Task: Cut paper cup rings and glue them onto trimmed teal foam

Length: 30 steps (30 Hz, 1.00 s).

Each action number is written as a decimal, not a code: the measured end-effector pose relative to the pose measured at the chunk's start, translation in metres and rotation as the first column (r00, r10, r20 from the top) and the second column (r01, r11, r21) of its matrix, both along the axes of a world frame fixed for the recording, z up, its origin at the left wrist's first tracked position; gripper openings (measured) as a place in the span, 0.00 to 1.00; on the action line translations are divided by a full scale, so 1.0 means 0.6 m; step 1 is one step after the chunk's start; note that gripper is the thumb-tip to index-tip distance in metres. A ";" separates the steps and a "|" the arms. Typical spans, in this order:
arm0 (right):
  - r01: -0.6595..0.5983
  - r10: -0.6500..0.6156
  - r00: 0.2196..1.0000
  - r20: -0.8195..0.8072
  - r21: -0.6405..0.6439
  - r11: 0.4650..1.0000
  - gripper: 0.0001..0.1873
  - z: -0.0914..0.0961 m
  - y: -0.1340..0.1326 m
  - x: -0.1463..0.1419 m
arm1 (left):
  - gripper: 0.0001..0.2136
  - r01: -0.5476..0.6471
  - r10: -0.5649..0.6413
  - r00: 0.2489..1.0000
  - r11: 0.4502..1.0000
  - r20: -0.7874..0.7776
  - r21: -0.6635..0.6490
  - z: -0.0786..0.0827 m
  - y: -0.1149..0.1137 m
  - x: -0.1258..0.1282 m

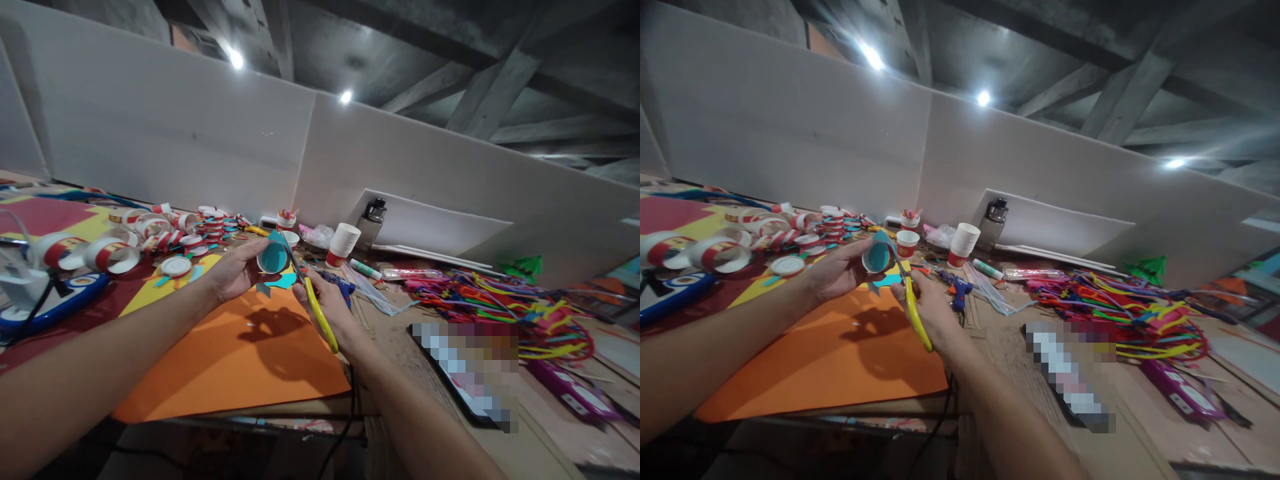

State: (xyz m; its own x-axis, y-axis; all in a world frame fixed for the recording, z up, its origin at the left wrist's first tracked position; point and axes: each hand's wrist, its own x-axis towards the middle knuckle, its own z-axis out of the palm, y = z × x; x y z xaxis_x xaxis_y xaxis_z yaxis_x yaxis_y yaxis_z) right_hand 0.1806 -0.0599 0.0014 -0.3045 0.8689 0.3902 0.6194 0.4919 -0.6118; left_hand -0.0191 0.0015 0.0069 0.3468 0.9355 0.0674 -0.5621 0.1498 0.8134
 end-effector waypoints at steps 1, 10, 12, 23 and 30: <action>0.003 -0.003 1.000 0.002 -0.002 1.000 0.18 0.000 0.000 0.000 | 0.09 0.002 -0.002 1.000 1.000 -0.010 0.006 0.000 0.001 -0.001; -0.002 0.003 0.999 0.040 -0.035 0.999 0.19 0.010 -0.007 0.001 | 0.10 0.038 -0.035 0.992 0.999 -0.120 0.023 0.005 0.009 -0.016; -0.017 0.019 0.999 0.035 -0.039 0.999 0.19 0.011 -0.008 0.000 | 0.10 0.049 -0.046 0.988 0.999 -0.147 0.016 0.006 0.007 -0.015; -0.070 0.072 0.997 0.023 -0.094 0.993 0.17 0.016 -0.006 0.001 | 0.11 0.097 -0.088 0.977 0.995 -0.193 0.039 0.008 0.000 -0.013; -0.080 0.081 0.997 0.004 -0.107 0.991 0.19 0.017 -0.006 -0.001 | 0.11 0.111 -0.097 0.975 0.992 -0.200 0.058 0.002 0.006 -0.013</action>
State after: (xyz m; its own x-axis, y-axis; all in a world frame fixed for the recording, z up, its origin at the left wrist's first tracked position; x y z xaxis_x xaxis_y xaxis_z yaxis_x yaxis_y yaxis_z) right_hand 0.1802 -0.0636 0.0116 -0.3779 0.8781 0.2936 0.5860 0.4723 -0.6584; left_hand -0.0271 0.0049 0.0079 0.4546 0.8893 0.0508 -0.3745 0.1391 0.9168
